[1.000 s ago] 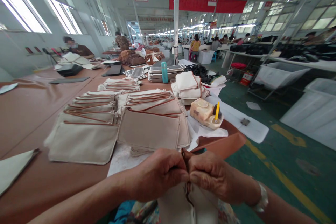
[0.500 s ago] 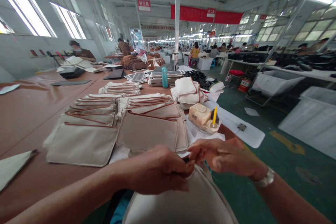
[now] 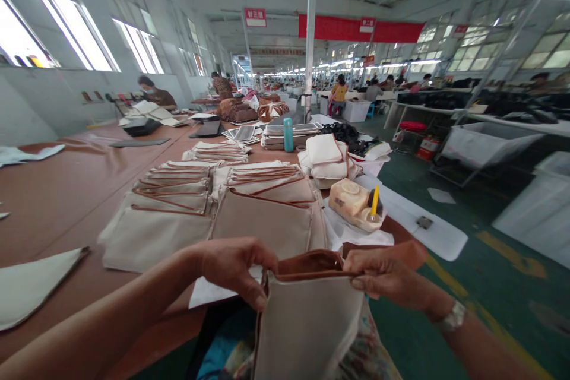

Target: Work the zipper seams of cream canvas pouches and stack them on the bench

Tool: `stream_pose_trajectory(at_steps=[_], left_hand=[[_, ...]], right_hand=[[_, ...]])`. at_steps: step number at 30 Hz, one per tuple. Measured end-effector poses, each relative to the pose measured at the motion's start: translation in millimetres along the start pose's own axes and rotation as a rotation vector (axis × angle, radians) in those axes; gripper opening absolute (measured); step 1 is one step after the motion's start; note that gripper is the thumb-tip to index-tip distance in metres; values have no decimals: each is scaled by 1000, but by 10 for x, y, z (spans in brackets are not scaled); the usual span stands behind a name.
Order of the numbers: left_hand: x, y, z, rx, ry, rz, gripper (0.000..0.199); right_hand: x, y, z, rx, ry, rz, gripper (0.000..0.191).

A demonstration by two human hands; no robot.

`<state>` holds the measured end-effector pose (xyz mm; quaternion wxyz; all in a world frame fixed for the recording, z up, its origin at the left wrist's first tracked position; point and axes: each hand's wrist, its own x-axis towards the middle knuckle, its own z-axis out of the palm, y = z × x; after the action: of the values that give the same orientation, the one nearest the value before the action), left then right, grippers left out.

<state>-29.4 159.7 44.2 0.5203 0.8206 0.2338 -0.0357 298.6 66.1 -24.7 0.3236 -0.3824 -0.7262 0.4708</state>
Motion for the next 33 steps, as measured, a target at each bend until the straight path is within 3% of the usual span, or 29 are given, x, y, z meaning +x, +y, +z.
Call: stream_pose_trajectory(at_steps=[3,7,9,16,21,25,33], left_hand=[[175,200,186,-17,-9,40,52],[350,386,361,-22,12,76,47],[359,412,382,-7,50,62,44],[308,324,340,-73,133,-31,42],[395,257,383,-223,151,-55,35],[458,219,414,-320,136,-90,32],[508,173,454,-286,160,-97,29]], right_hand=[[51,-128,64,-93,-25,35,24],[145,-505,292,92,-84,-21,33],[182,-553,421,145,-97,-33,32],[191,-189,674,176,140,-39,29],[157,-142,662,159,158,1,28],[169,-103,666,299,170,60,28],[182,50,683,433,182,166,23]])
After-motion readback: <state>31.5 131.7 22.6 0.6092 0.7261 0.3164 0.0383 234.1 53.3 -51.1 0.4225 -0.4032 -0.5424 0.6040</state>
